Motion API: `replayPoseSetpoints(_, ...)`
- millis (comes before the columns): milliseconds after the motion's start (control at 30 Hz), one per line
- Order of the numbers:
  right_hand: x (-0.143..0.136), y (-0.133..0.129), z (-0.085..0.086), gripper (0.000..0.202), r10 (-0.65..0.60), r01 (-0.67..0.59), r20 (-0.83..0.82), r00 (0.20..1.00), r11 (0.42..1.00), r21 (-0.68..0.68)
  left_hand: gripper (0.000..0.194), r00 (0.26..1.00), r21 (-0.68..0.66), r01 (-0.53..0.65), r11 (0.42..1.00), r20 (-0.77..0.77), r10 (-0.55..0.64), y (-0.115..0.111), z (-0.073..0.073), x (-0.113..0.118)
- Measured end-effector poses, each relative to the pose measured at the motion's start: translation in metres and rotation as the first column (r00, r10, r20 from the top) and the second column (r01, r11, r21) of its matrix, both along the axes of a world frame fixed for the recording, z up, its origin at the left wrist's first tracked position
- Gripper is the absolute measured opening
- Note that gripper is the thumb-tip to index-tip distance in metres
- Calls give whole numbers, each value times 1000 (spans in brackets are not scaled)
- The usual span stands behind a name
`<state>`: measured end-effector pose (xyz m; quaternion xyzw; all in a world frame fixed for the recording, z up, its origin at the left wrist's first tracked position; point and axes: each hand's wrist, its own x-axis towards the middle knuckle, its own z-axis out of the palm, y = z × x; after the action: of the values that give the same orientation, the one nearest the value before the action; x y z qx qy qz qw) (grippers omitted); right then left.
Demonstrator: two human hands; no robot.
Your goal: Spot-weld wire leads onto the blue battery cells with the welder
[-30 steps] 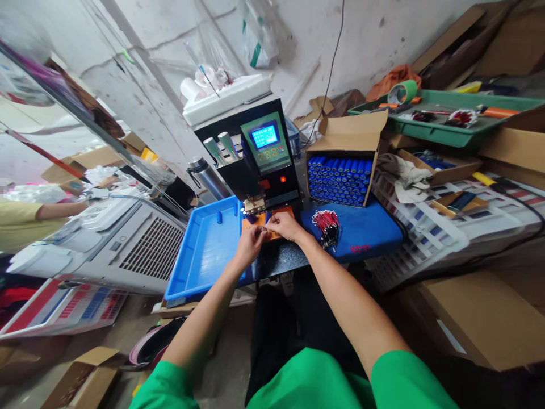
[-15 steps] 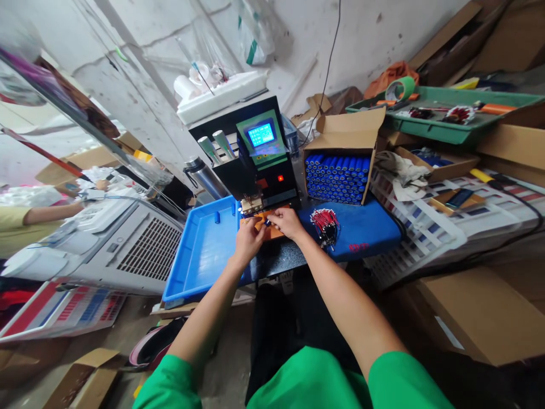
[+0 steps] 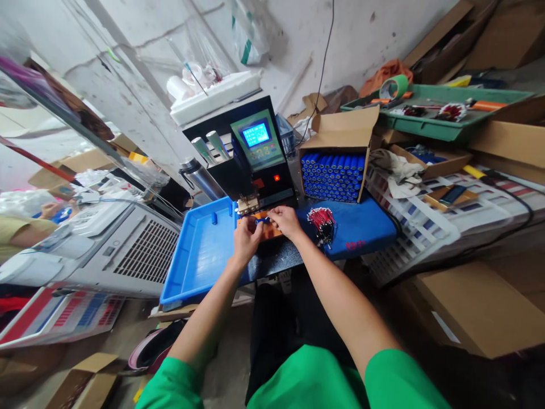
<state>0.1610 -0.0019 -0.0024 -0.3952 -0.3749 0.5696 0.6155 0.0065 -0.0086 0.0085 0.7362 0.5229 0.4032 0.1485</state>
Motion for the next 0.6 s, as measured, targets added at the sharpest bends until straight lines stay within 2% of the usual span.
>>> replayPoseSetpoints(167,-1,-1,3,36,19,-19,3,1000,999,-26,16,995,9,67,998,76,-67,-4,2,3)
replayPoseSetpoints(433,-5,-1,19,27,-61,64,67,996,996,-54,21,982,-4,-87,996,168,87,-5,8,-4)
replayPoseSetpoints(600,-12,4,26,18,-67,77,97,993,991,-109,18,991,-53,-49,997,121,56,4,6,-7)
